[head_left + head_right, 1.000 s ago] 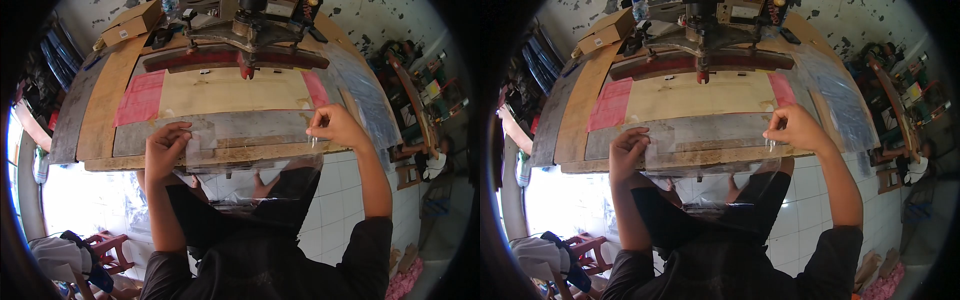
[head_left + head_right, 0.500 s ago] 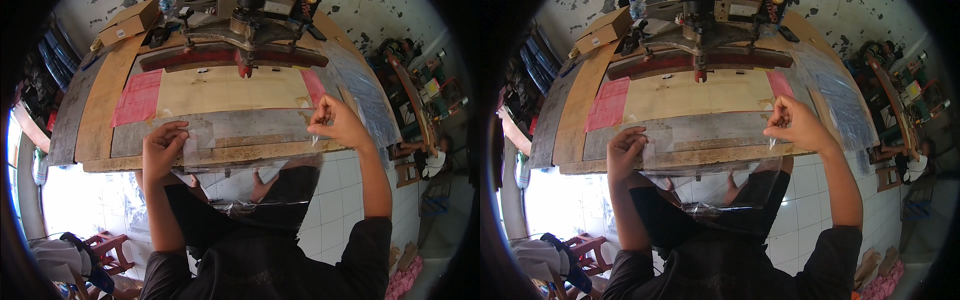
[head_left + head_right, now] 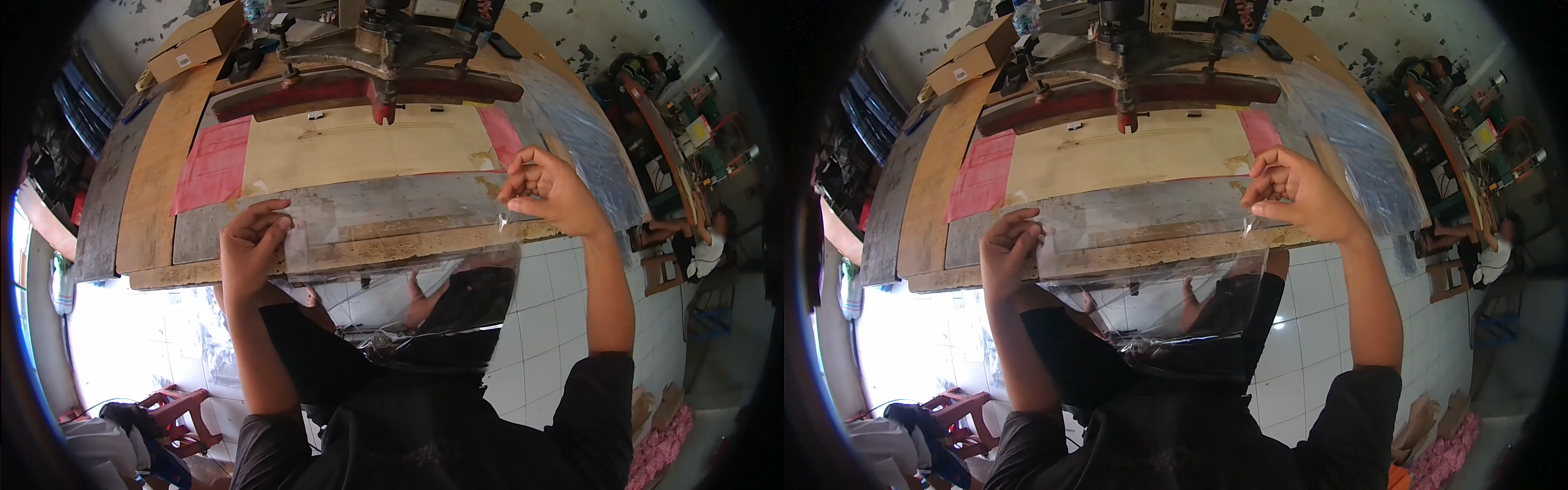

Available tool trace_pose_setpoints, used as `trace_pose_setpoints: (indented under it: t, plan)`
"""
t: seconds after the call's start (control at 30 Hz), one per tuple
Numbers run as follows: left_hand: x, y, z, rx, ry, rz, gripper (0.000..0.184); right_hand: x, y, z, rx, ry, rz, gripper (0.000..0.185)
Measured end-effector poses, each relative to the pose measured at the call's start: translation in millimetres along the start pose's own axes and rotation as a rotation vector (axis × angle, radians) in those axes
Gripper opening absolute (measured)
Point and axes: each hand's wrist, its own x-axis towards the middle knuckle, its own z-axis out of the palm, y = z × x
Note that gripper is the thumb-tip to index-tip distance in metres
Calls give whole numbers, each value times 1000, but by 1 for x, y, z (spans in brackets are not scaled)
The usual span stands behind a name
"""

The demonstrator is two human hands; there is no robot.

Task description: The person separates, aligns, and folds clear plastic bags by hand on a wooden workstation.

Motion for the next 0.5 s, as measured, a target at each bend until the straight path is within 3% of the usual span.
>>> trace_pose_setpoints:
  t: [0.13,0.33,0.5]
  plan:
    - [1,-1,-1,-1,-8,6,27,1,1,1,-4,15,51,40]
    - [2,2,0,11,-13,10,26,6,16,2,144,47,-51,41]
    - [3,1,7,-17,42,-20,24,21,54,12,179,236,-127,36]
